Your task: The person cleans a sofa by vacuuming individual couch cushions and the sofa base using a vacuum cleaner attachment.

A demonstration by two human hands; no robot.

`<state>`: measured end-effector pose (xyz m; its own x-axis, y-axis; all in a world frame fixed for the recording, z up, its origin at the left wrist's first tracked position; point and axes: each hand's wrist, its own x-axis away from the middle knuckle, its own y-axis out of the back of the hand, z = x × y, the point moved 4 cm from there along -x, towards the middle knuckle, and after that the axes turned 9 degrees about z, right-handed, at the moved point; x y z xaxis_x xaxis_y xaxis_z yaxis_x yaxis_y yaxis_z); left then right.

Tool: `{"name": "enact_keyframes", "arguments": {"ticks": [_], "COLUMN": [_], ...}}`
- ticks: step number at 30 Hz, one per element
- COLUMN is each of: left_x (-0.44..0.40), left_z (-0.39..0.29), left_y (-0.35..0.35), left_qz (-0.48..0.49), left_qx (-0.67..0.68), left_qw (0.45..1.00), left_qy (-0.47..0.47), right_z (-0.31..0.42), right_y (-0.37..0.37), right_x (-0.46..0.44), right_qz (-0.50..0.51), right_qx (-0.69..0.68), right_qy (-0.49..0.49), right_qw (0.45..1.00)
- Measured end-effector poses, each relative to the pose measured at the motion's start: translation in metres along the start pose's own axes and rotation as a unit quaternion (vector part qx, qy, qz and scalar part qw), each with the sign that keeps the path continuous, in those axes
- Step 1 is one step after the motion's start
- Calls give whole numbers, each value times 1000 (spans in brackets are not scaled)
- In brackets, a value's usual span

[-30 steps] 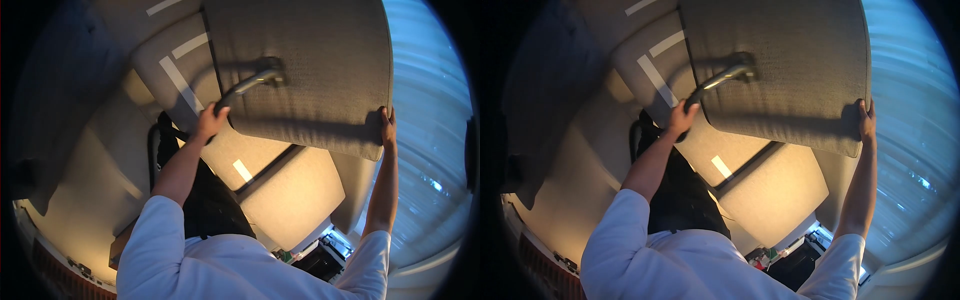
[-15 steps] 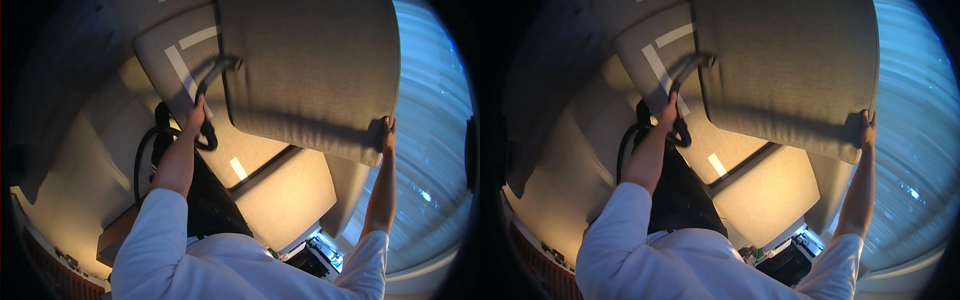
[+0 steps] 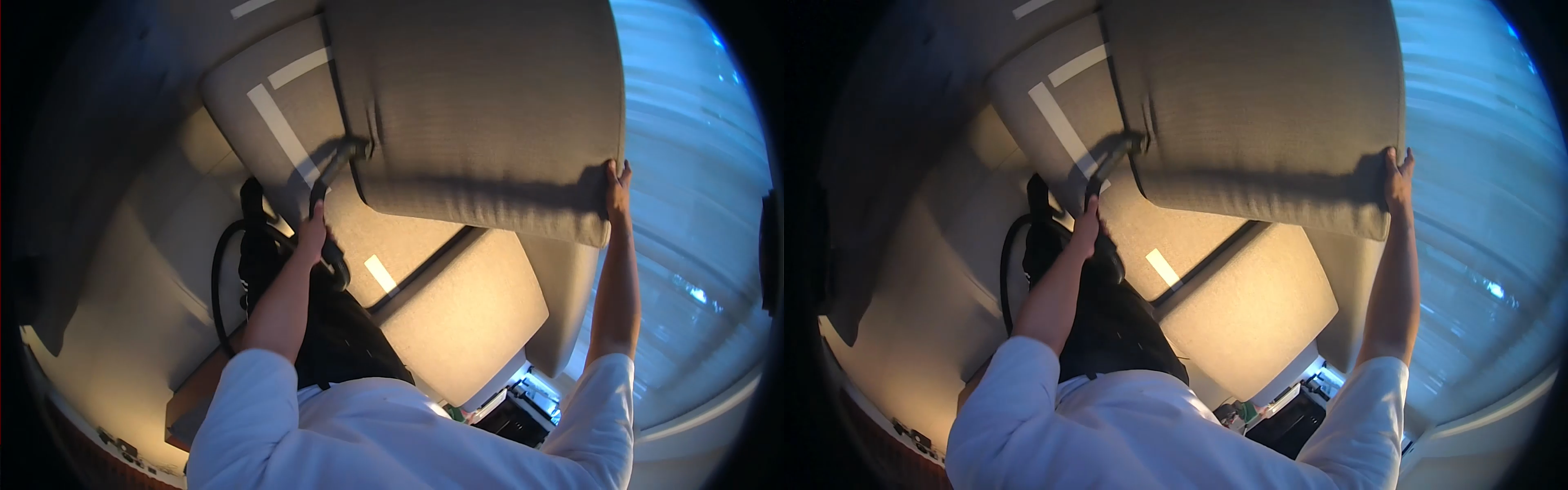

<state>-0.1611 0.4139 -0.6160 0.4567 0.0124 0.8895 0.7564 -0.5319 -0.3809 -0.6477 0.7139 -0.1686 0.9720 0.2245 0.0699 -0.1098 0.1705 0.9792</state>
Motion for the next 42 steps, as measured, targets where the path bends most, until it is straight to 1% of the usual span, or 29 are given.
{"name": "enact_keyframes", "arguments": {"ticks": [3, 5, 6, 7, 9, 10, 12, 13, 14, 16, 17, 18, 19, 20, 22, 23, 24, 25, 26, 27, 28, 30, 31, 33, 35, 37, 38, 40, 42], "left_x": [53, 86, 108, 130, 158, 195, 221, 228, 239, 227, 216, 204, 189, 175, 140, 124, 119, 104, 96, 90, 98, 126, 138, 166, 188, 181, 178, 157, 133], "left_z": [2, -23, -45, -71, -105, -134, -157, -161, -168, -162, -156, -148, -139, -131, -112, -106, -102, -96, -93, -91, -94, -99, -98, -101, -106, -98, -95, -84, -73], "left_y": [19, 0, -23, -52, -110, -150, -217, -246, -276, -313, -324, -328, -320, -306, -261, -230, -196, -156, -118, -82, -61, -66, -84, -158, -234, -279, -291, -284, -243], "left_qz": [11, 21, 34, 44, 62, 97, 190, 209, 241, 253, 241, 230, 229, 200, 148, 124, 95, 65, 34, -12, -31, -28, 3, 84, 183, 191, 212, 196, 153], "left_qx": [-108, -179, -205, -291, -430, -453, -423, -422, -442, -468, -497, -526, -522, -507, -492, -493, -508, -529, -534, -581, -598, -587, -559, -488, -430, -473, -469, -515, -470], "left_qw": [994, 982, 972, 936, 816, 802, 776, 740, 731, 712, 691, 668, 694, 706, 728, 740, 763, 767, 757, 734, 740, 742, 745, 756, 763, 716, 712, 737, 758], "left_qy": [15, -62, -111, -192, -381, -378, -428, -480, -461, -458, -466, -474, -440, -452, -454, -441, -388, -356, -375, -352, -306, -323, -365, -429, -447, -477, -477, -392, -425], "right_z": [10, 32, 21, -3, 13, 0, -13, -8, -14, -26, -30, -28, -27, -24, -14, -20, -24, -28, -32, -34, -35, -32, -32, -33, -32, -35, -34, -38, -41], "right_y": [1, 5, 7, 11, 29, 39, 40, 38, 30, 20, 18, 19, 20, 21, 25, 22, 20, 17, 16, 15, 12, 12, 11, 9, 9, 11, 10, 11, 14], "right_x": [9, 24, 24, 15, 47, 59, 81, 93, 97, 96, 93, 90, 89, 90, 98, 99, 97, 94, 91, 90, 91, 89, 92, 94, 93, 87, 86, 83, 83], "right_qz": [44, 80, 65, 55, 78, 63, 82, 46, 27, 79, 80, 52, 24, 23, 35, 35, 36, 38, 37, 26, 15, 15, 17, 15, 18, 27, 43, 71, 65], "right_qx": [-46, -109, -114, -53, -169, -172, -196, -126, -58, -93, -99, -75, -49, -53, -33, -34, -35, -38, -41, -54, -66, -86, -100, -120, -140, -137, -180, -194, -173], "right_qy": [-107, -88, -94, -86, -16, -22, 34, 91, 99, 27, 25, 84, 141, 137, 56, 49, 47, 48, 45, 60, 75, 71, 66, 71, 82, 70, 104, 78, 64], "right_qw": [992, 987, 987, 993, 982, 983, 977, 987, 993, 992, 992, 992, 988, 989, 997, 998, 998, 997, 997, 996, 995, 994, 993, 990, 987, 988, 977, 975, 981]}}
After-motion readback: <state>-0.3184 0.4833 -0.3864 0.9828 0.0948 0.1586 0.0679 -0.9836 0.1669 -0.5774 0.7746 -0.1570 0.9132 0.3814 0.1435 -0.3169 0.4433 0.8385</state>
